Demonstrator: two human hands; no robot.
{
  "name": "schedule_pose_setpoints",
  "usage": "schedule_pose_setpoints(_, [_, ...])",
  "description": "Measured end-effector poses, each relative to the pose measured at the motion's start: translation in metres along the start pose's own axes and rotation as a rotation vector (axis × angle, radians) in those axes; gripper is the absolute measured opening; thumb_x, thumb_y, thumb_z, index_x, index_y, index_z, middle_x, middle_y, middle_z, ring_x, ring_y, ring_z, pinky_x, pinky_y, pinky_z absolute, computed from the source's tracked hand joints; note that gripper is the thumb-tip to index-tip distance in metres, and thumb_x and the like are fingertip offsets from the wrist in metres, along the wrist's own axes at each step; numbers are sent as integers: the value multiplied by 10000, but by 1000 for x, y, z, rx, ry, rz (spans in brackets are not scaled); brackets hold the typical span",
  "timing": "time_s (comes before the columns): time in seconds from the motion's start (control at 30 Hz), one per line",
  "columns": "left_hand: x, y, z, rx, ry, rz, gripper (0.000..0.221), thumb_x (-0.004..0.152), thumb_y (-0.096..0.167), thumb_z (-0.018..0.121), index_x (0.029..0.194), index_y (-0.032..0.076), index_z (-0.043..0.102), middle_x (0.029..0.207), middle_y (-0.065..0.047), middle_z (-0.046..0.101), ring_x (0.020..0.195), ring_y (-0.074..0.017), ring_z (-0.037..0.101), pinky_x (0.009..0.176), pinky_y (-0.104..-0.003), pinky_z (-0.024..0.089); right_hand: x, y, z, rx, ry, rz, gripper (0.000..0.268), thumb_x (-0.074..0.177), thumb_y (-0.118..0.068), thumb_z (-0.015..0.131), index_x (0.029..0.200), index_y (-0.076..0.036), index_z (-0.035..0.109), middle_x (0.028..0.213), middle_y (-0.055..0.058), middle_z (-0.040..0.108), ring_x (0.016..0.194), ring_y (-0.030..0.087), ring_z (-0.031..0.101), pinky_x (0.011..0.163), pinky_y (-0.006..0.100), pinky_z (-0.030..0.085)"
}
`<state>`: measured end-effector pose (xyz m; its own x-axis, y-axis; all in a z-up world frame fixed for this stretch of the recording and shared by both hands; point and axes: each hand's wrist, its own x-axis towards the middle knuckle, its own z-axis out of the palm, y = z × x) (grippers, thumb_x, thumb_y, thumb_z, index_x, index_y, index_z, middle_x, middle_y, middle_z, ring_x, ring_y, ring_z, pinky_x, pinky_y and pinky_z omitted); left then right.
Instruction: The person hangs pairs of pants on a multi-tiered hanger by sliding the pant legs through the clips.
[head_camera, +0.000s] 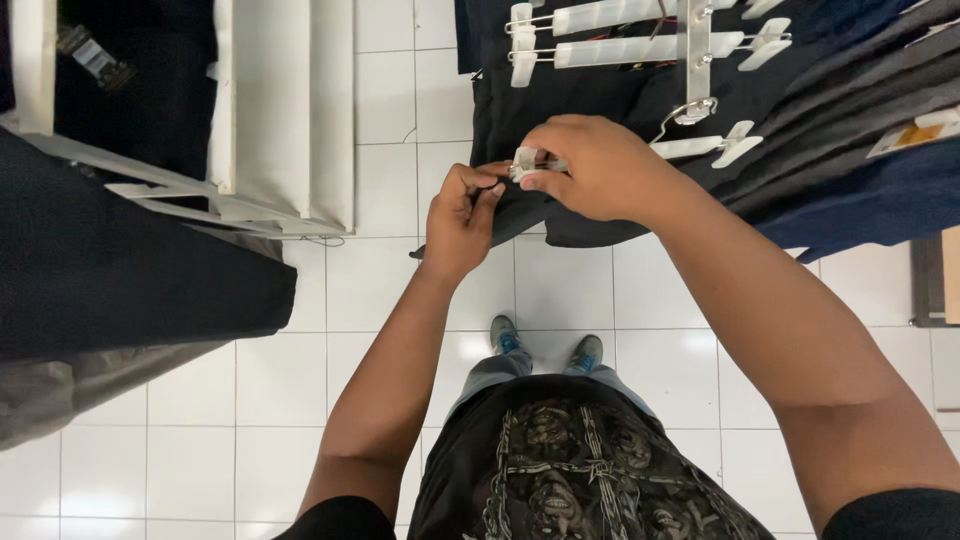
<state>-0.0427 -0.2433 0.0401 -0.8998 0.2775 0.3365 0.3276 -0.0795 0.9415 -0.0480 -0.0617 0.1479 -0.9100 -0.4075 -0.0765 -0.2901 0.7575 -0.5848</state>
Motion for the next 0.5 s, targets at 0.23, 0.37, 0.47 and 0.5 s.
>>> schedule_pose_setpoints(0.23, [-15, 18, -9, 91, 111, -60, 150, 892, -30, 515, 904, 115, 482, 1034, -72, 585, 1024, -179, 569, 866, -290, 467, 11, 24, 12, 2, 64, -119, 168, 868, -238, 653, 951, -93, 658, 843, 25, 627, 867, 199, 553, 610, 322, 486])
schedule_pose_setpoints(0.37, [-14, 18, -2, 235, 166, -15, 159, 870, -20, 549, 887, 130, 499, 1059, -60, 564, 1036, -188, 571, 701, -262, 449, 8, 31, 15, -41, 76, -203, 158, 893, -260, 625, 955, -124, 678, 845, 1, 647, 899, 200, 567, 625, 315, 481])
schedule_pose_setpoints(0.47, [-11, 17, 0, 325, 212, 23, 158, 859, -4, 581, 890, 142, 527, 1030, -47, 506, 1018, -180, 520, 689, -253, 402, 7, 37, 19, -91, 88, -261, 179, 908, -283, 610, 945, -119, 671, 821, -1, 644, 884, 219, 576, 650, 342, 464])
schedule_pose_setpoints(0.5, [-10, 18, 1, 346, 215, 40, 157, 856, -3, 588, 900, 138, 537, 993, -50, 477, 1002, -191, 487, 840, -278, 405, 6, 38, 20, -113, 91, -270, 171, 910, -287, 606, 915, -127, 668, 791, -9, 633, 876, 220, 580, 683, 359, 446])
